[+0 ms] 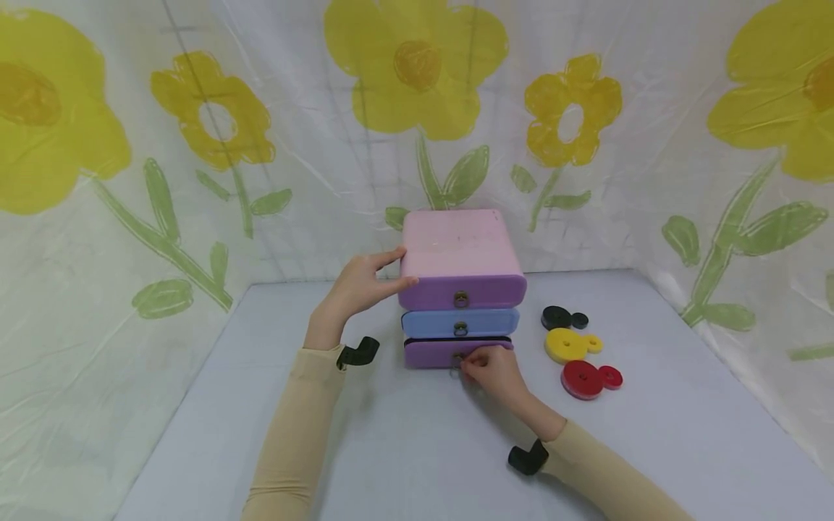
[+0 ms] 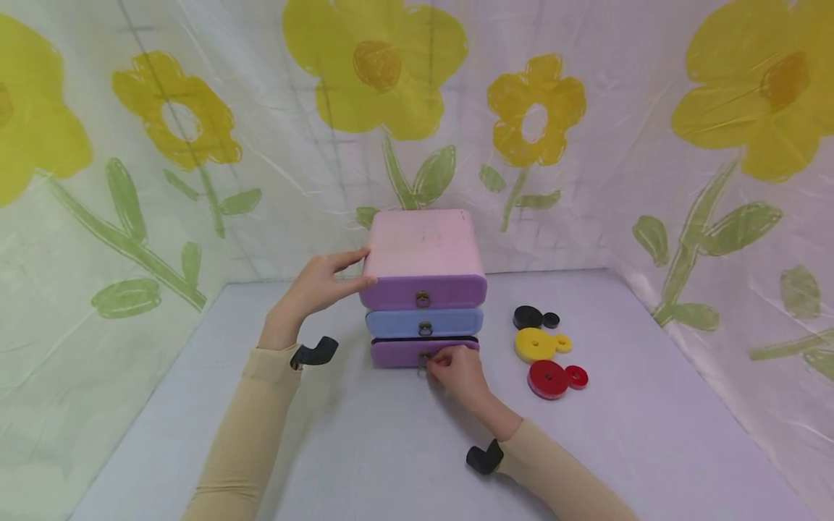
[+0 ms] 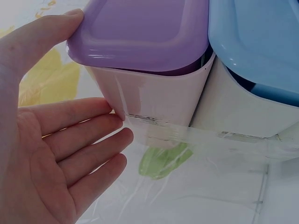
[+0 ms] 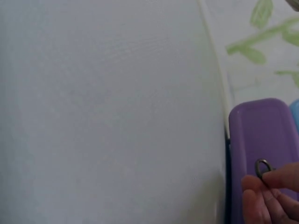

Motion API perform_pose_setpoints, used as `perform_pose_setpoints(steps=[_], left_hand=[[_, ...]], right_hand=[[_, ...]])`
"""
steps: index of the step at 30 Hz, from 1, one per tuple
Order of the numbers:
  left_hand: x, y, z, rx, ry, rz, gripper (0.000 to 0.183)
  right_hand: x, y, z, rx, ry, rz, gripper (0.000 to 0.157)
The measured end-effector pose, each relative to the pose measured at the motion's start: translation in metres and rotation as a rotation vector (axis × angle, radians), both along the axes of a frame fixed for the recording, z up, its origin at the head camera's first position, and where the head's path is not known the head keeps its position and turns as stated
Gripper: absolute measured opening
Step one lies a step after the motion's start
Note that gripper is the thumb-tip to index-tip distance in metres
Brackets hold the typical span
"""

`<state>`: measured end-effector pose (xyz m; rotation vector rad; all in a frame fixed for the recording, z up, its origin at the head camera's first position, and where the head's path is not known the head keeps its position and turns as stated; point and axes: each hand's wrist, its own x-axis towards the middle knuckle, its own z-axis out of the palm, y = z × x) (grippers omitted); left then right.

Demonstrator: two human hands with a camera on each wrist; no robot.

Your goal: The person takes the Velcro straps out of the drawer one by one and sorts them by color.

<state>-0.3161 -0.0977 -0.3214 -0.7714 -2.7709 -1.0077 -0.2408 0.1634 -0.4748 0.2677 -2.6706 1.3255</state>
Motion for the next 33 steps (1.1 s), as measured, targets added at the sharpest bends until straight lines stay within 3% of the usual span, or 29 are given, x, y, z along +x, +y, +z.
perform_pose_setpoints(steps=[20,28,33], left_hand=[[-0.001,-0.003,-0.001,-0.002,0.014,0.007,0.077],[0.0,-0.003,-0.001,0.001,0.009,0.01,0.077],[0.0,-0.003,-0.004,0.01,0.001,0.016,0.078]], right_hand=[[-0.018,-0.005,-0.005,0.0,0.032,-0.034,0.009],[-0.015,0.002,0.0,-0.026,-0.05,0.022,0.007],[-0.008,0.016,0.009,0.025,-0.118,0.034,0.013]])
